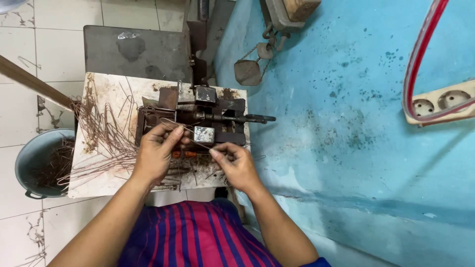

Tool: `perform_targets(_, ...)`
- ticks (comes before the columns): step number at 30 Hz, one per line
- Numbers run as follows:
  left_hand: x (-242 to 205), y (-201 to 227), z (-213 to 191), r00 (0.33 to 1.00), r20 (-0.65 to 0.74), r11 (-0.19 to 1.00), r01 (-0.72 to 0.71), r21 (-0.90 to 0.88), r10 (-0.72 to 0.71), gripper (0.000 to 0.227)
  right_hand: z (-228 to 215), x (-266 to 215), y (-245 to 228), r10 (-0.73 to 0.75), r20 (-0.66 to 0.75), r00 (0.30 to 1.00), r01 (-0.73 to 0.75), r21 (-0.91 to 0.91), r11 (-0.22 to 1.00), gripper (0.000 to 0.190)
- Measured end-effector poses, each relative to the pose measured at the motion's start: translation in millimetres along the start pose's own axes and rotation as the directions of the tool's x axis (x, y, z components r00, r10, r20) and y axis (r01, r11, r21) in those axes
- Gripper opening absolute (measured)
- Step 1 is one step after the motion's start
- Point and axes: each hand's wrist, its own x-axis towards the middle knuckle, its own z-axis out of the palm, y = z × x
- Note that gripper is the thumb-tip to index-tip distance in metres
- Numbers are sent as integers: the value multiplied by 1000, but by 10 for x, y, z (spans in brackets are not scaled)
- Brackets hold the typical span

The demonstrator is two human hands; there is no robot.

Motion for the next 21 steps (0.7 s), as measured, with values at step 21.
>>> perform_targets(21, 116, 265, -282, 948, 295, 213, -315, 925, 118, 52, -26, 938, 49, -248, -56, 967, 214, -353, 911, 11)
